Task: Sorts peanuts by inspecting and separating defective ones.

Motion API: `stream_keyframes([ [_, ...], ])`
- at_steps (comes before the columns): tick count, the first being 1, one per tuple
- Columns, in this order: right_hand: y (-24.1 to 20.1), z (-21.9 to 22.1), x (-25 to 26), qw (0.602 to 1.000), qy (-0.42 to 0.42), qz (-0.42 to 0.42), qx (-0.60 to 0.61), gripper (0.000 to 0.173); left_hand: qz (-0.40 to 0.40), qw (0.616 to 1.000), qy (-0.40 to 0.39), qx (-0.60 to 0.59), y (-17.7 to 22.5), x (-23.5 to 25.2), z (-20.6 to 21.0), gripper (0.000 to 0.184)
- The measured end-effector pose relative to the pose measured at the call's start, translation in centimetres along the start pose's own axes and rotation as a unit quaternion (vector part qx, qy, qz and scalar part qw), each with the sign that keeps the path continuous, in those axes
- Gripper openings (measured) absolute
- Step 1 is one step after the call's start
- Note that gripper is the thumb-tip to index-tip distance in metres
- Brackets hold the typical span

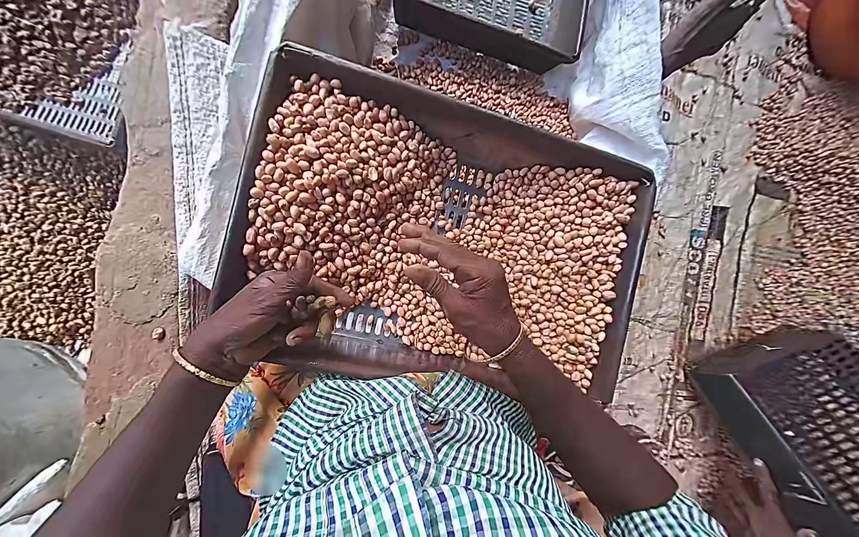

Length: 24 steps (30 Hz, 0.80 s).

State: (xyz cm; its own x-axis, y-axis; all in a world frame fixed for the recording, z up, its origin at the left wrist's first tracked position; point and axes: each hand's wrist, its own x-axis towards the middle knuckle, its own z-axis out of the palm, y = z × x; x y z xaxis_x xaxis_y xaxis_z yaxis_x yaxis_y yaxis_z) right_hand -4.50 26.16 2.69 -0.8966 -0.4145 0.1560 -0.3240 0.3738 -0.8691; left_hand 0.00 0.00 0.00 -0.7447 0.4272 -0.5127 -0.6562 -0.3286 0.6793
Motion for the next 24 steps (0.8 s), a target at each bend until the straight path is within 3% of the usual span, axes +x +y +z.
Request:
stream_keyframes([
  [3,4.7,-1.2,2.2,0.983,0.060,0.024,-0.172,0.016,0.007,1.000,-0.004,-0.016,0.2,-0.1,-0.2,0.062],
  [8,6.4,0.0,2.7,0.938,-0.047,0.003,-0.343,0.015,0.095,0.993,-0.038,-0.067,-0.5,-0.1,-0.8,0.049],
  [10,6.0,-0.4,3.0,0.965,-0.027,0.042,-0.256,0.013,0.115,0.985,-0.058,-0.113,-0.6,-0.1,-1.2,0.045],
  [12,6.2,-1.3,3.2,0.989,0.054,0.135,0.021,0.012,0.122,0.980,-0.064,-0.144,-0.5,0.0,-1.3,0.048],
  [13,6.0,-1.6,3.1,0.964,0.074,0.186,0.173,0.020,0.127,0.979,-0.061,-0.150,-0.5,0.0,-1.4,0.049],
  [15,5.5,-1.6,1.9,0.941,0.027,0.235,0.242,0.023,0.135,0.979,-0.060,-0.143,-0.6,-0.1,-1.4,0.052],
  [17,3.9,-0.5,0.7,0.971,-0.045,0.218,0.087,0.013,0.143,0.979,-0.037,-0.139,-0.5,-0.1,-1.1,0.054],
  [20,3.0,1.7,-0.8,0.972,-0.112,0.076,-0.191,0.016,0.152,0.978,-0.012,-0.139,-0.5,-0.2,-0.8,0.054],
  [22,3.4,2.7,-1.0,0.962,-0.111,0.021,-0.249,0.017,0.160,0.978,-0.004,-0.135,-0.6,-0.3,-0.8,0.053],
  [24,3.6,2.3,-0.8,0.972,-0.105,0.023,-0.210,0.011,0.170,0.976,0.000,-0.134,-0.6,-0.3,-0.8,0.053],
])
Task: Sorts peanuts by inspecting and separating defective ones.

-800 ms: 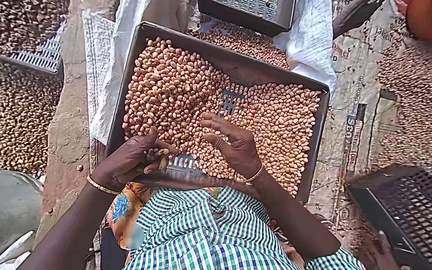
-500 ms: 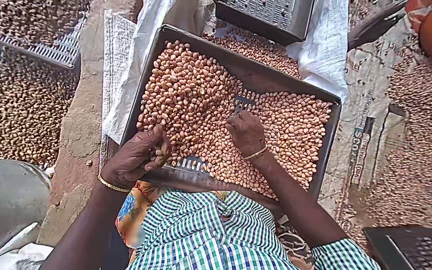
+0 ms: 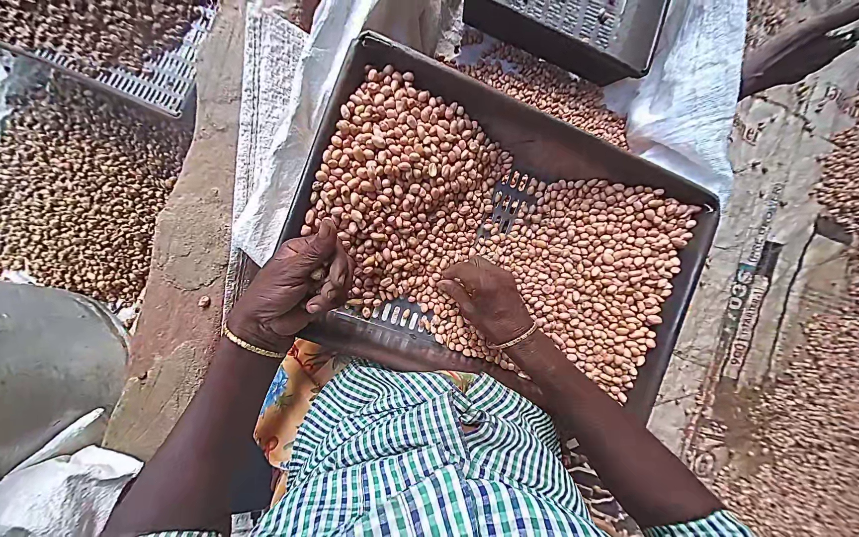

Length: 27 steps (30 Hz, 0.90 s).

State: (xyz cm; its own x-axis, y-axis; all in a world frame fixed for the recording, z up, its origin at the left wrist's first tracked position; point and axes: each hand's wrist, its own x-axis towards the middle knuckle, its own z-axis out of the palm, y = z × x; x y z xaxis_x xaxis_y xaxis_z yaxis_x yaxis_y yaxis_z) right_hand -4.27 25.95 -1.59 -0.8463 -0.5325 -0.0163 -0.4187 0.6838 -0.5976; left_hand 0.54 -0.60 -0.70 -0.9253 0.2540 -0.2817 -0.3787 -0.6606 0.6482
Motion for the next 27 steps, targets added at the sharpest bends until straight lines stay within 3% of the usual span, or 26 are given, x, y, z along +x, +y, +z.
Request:
stream_keyframes([
  [2,0.6,-0.9,0.2,0.972,0.027,0.094,0.213,0.007,0.017,1.000,0.005,-0.005,0.1,0.0,0.0,0.055],
  [4,0.4,-1.6,0.6,0.858,0.053,0.199,0.470,0.026,0.033,0.999,0.003,-0.010,0.0,-0.1,-0.1,0.055],
  [5,0.4,-1.7,0.5,0.840,0.031,0.209,0.500,0.026,0.034,0.999,0.005,-0.014,-0.1,-0.2,-0.1,0.055],
  [7,0.0,-1.5,0.7,0.891,-0.021,0.184,0.414,0.019,0.038,0.999,0.010,-0.027,0.0,0.0,0.1,0.055],
  [9,-1.1,-0.5,1.0,0.971,-0.027,0.109,0.209,0.014,0.041,0.998,0.014,-0.042,0.0,-0.2,0.3,0.053],
  [10,-1.6,0.0,1.1,0.992,-0.017,0.063,0.109,0.016,0.045,0.998,0.011,-0.046,0.0,-0.3,0.3,0.053],
  [13,-1.6,1.8,1.8,0.999,0.034,-0.028,0.021,0.017,0.051,0.998,0.010,-0.043,-0.1,-0.3,0.2,0.051],
  [15,-1.1,1.7,1.9,0.994,0.059,-0.021,0.090,0.013,0.056,0.997,0.013,-0.045,-0.1,-0.3,0.1,0.052],
  [16,-0.9,1.2,1.7,0.979,0.054,0.022,0.194,0.010,0.064,0.996,0.014,-0.053,0.0,-0.3,0.1,0.053],
  [18,-1.1,0.2,2.1,0.883,0.065,0.124,0.447,0.022,0.094,0.993,0.013,-0.071,-0.1,-0.3,0.0,0.053],
  [19,-1.1,-0.3,2.1,0.851,0.043,0.148,0.502,0.026,0.116,0.990,0.011,-0.081,-0.3,-0.4,-0.1,0.053],
  [20,-1.1,-0.6,2.3,0.853,0.004,0.150,0.500,0.024,0.145,0.986,0.011,-0.088,-0.3,-0.5,-0.1,0.053],
  [23,-2.0,-2.0,2.7,0.943,-0.193,0.089,0.256,0.009,0.216,0.970,0.005,-0.115,-0.4,-0.9,-0.2,0.059],
  [24,-2.8,-2.6,3.0,0.950,-0.267,0.056,0.152,0.010,0.230,0.965,0.001,-0.131,-0.4,-1.0,-0.2,0.059],
  [27,-5.2,-3.5,5.0,0.885,-0.460,0.038,-0.067,0.017,0.251,0.955,-0.004,-0.159,-0.7,-0.9,-0.3,0.057],
])
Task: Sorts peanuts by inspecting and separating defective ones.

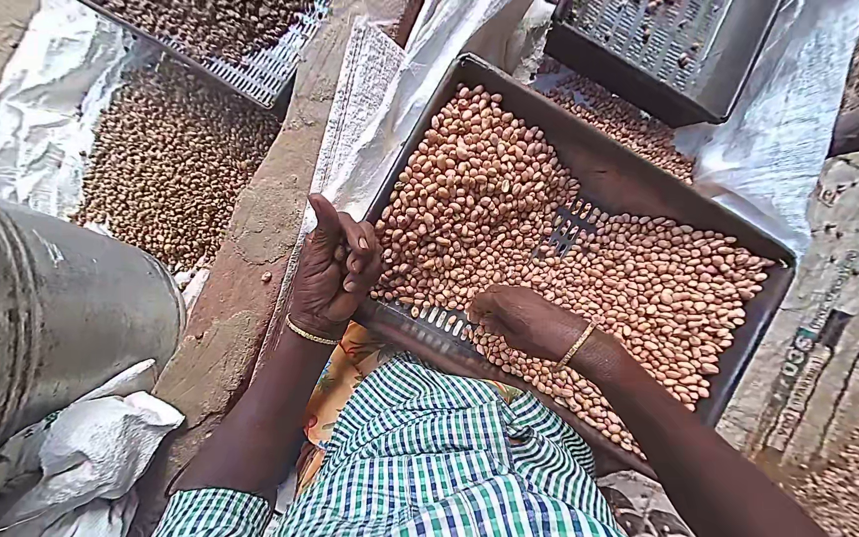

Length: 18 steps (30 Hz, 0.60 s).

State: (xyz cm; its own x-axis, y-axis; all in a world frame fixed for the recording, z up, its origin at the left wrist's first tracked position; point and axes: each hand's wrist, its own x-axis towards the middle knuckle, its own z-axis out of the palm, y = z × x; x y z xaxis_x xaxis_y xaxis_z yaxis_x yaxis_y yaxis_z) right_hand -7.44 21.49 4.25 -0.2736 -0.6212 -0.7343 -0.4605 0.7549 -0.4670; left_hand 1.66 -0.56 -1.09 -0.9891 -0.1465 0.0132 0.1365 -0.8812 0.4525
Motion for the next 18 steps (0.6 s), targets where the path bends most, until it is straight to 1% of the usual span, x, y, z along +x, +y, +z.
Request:
stream_keyframes([
  [1,-0.6,-0.8,0.5,0.998,-0.048,0.018,-0.044,0.017,0.003,1.000,0.002,-0.006,-0.1,0.0,-0.1,0.056],
  [2,-1.3,-2.1,1.0,0.994,-0.077,0.025,-0.074,0.017,0.006,1.000,0.001,-0.008,-0.2,0.1,-0.2,0.055],
  [3,-2.2,-3.8,1.5,0.994,-0.071,0.014,-0.082,0.017,0.012,1.000,0.004,-0.013,-0.2,0.2,-0.3,0.054],
  [4,-3.0,-5.6,1.7,0.998,-0.009,-0.030,-0.054,0.017,0.018,1.000,0.010,-0.018,-0.2,0.2,-0.3,0.054],
  [5,-3.5,-7.2,1.9,0.988,0.111,-0.105,0.006,0.019,0.023,0.999,0.013,-0.021,-0.2,0.2,-0.3,0.053],
  [6,-3.9,-8.7,2.7,0.947,0.245,-0.192,0.079,0.030,0.027,0.999,0.010,-0.029,-0.2,0.3,-0.3,0.053],
  [7,-4.6,-10.3,3.4,0.900,0.335,-0.242,0.136,0.043,0.029,0.999,0.003,-0.035,-0.2,0.3,-0.4,0.053],
  [8,-5.4,-11.3,4.0,0.863,0.406,-0.248,0.170,0.044,0.032,0.999,-0.002,-0.037,-0.2,0.2,-0.3,0.054],
  [9,-5.6,-11.2,4.3,0.839,0.461,-0.239,0.164,0.035,0.038,0.999,0.003,-0.029,-0.3,0.1,-0.2,0.054],
  [10,-5.3,-9.9,4.4,0.834,0.484,-0.236,0.122,0.025,0.046,0.999,0.016,-0.017,-0.3,0.0,0.0,0.054],
  [11,-4.8,-7.6,4.3,0.842,0.476,-0.242,0.073,0.020,0.055,0.998,0.030,-0.006,-0.3,0.0,0.1,0.054],
  [13,-3.4,-1.8,4.4,0.876,0.414,-0.248,-0.009,0.010,0.064,0.996,0.056,-0.003,-0.3,0.2,0.3,0.053],
  [15,-2.8,3.0,4.6,0.903,0.360,-0.229,-0.055,0.007,0.057,0.997,0.049,-0.001,-0.5,0.2,0.2,0.052],
  [16,-2.9,4.6,4.8,0.910,0.348,-0.212,-0.077,0.007,0.050,0.998,0.044,0.007,-0.4,0.2,0.1,0.052],
  [18,-3.4,6.2,5.4,0.912,0.345,-0.180,-0.131,0.009,0.037,0.998,0.034,0.029,-0.2,0.3,0.2,0.054],
])
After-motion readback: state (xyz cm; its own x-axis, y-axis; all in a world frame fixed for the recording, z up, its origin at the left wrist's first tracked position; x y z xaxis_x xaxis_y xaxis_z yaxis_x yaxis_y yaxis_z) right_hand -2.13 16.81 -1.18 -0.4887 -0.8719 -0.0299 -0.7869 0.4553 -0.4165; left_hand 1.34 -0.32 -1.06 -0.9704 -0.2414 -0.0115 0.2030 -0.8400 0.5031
